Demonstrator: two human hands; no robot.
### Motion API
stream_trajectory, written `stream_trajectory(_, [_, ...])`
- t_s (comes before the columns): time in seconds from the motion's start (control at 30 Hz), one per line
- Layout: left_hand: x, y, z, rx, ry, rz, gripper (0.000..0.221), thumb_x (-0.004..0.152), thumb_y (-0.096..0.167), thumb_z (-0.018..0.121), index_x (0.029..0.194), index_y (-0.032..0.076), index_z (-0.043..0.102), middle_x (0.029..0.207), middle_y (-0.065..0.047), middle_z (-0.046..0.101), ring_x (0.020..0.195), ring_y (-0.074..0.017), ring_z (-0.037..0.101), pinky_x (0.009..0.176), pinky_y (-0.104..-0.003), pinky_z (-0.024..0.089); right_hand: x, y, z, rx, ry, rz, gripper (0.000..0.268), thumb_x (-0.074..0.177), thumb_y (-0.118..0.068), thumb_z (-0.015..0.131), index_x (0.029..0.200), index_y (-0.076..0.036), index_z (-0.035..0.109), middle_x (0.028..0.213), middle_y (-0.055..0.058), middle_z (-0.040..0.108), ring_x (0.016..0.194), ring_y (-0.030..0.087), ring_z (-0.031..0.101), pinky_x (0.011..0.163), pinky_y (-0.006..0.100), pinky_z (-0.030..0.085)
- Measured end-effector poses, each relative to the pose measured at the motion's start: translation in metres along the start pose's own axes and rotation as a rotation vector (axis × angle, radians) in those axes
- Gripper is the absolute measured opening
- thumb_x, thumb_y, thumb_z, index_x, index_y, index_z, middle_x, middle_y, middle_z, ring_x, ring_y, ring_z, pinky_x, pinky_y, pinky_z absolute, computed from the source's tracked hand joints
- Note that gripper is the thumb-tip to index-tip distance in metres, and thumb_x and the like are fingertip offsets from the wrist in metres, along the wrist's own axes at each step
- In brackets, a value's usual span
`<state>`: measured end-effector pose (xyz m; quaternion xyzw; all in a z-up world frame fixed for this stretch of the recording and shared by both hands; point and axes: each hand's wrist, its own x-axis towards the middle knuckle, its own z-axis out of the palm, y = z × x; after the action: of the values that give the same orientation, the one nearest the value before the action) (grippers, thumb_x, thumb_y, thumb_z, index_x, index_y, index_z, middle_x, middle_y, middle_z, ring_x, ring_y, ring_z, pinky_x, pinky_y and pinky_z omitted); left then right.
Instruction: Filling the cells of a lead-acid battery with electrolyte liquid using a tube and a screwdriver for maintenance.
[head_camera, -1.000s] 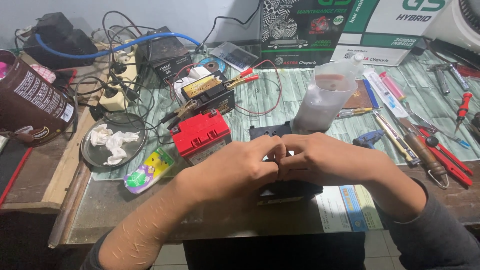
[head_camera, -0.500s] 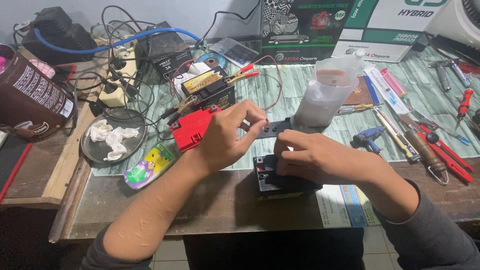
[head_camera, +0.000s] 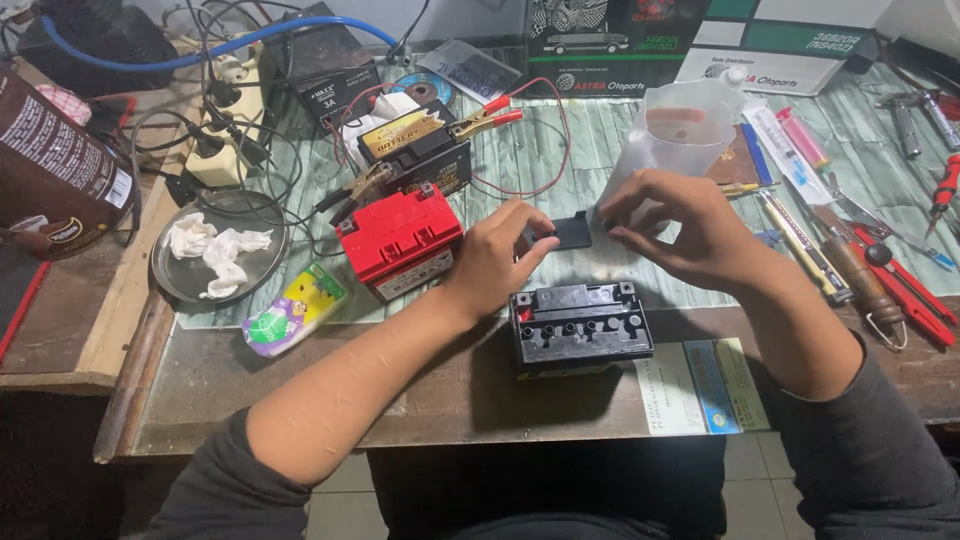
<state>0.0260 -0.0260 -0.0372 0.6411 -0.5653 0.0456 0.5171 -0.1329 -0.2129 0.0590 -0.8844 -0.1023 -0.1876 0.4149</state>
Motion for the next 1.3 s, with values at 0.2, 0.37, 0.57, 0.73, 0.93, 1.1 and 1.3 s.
stream_trajectory(0.2, [-0.006, 0.003, 0.001, 0.324, -0.104, 0.036, 0.010, 0.096, 0.010, 0.067, 0.105, 0.008, 0.063, 0.090, -0.007, 0.060, 0.063, -0.0333, 0.069, 0.053, -0.038, 0.058, -0.005, 0.055, 0.031, -0.308, -0.002, -0.033, 0.013, 0.087, -0.007, 0.080, 0.094, -0.009, 0.070, 0.084, 0.006, 0.070, 0.071, 0.028, 0.071, 0.060, 0.041, 0.059])
stream_trajectory(0.37, [-0.016, -0.011, 0.008, 0.636, -0.157, 0.042, 0.012, 0.091, -0.001, 0.069, 0.100, 0.006, 0.065, 0.093, -0.005, 0.054, 0.059, -0.0280, 0.072, 0.053, -0.036, 0.060, -0.005, 0.074, 0.052, -0.518, 0.040, -0.075, 0.012, 0.089, -0.009, 0.076, 0.097, -0.011, 0.066, 0.081, 0.007, 0.068, 0.069, 0.030, 0.071, 0.060, 0.042, 0.058])
stream_trajectory(0.57, [-0.026, -0.024, 0.013, 0.686, -0.218, -0.064, 0.012, 0.090, -0.003, 0.067, 0.100, 0.002, 0.071, 0.091, -0.010, 0.060, 0.057, -0.0261, 0.071, 0.052, -0.032, 0.058, -0.008, 0.095, 0.068, -0.695, 0.142, -0.107, 0.014, 0.086, -0.012, 0.077, 0.091, -0.014, 0.064, 0.076, 0.001, 0.064, 0.066, 0.026, 0.068, 0.058, 0.038, 0.057])
stream_trajectory(0.73, [-0.023, -0.017, 0.012, 0.708, -0.217, -0.076, 0.010, 0.090, 0.001, 0.069, 0.100, 0.002, 0.073, 0.090, -0.012, 0.064, 0.056, -0.0229, 0.071, 0.051, -0.031, 0.058, -0.010, 0.104, 0.078, -0.801, 0.179, -0.082, 0.014, 0.087, -0.020, 0.077, 0.088, -0.017, 0.063, 0.078, 0.000, 0.065, 0.066, 0.025, 0.067, 0.058, 0.037, 0.056])
stream_trajectory(0.93, [-0.021, -0.015, 0.012, 0.710, -0.190, -0.067, 0.013, 0.089, 0.004, 0.065, 0.100, 0.000, 0.071, 0.087, -0.011, 0.064, 0.054, -0.0269, 0.070, 0.047, -0.036, 0.058, -0.011, 0.104, 0.078, -0.837, 0.146, -0.050, 0.014, 0.082, -0.026, 0.077, 0.086, -0.022, 0.064, 0.081, -0.003, 0.067, 0.072, 0.023, 0.069, 0.061, 0.036, 0.057])
stream_trajectory(1.1, [-0.019, -0.012, 0.011, 0.718, -0.192, -0.053, 0.014, 0.089, 0.007, 0.064, 0.100, 0.000, 0.070, 0.085, -0.011, 0.063, 0.052, -0.0287, 0.070, 0.045, -0.036, 0.058, -0.010, 0.108, 0.075, -0.808, 0.134, -0.013, 0.018, 0.080, -0.029, 0.078, 0.091, -0.021, 0.066, 0.082, 0.001, 0.068, 0.074, 0.026, 0.070, 0.063, 0.040, 0.057])
stream_trajectory(1.3, [-0.013, 0.015, -0.002, 0.846, -0.178, -0.034, 0.022, 0.087, 0.010, 0.068, 0.105, -0.001, 0.064, 0.088, -0.014, 0.062, 0.053, -0.0303, 0.071, 0.047, -0.038, 0.060, -0.011, 0.107, 0.072, -0.852, 0.106, 0.035, 0.026, 0.080, -0.037, 0.078, 0.096, -0.022, 0.065, 0.083, -0.001, 0.066, 0.077, 0.024, 0.071, 0.066, 0.037, 0.058])
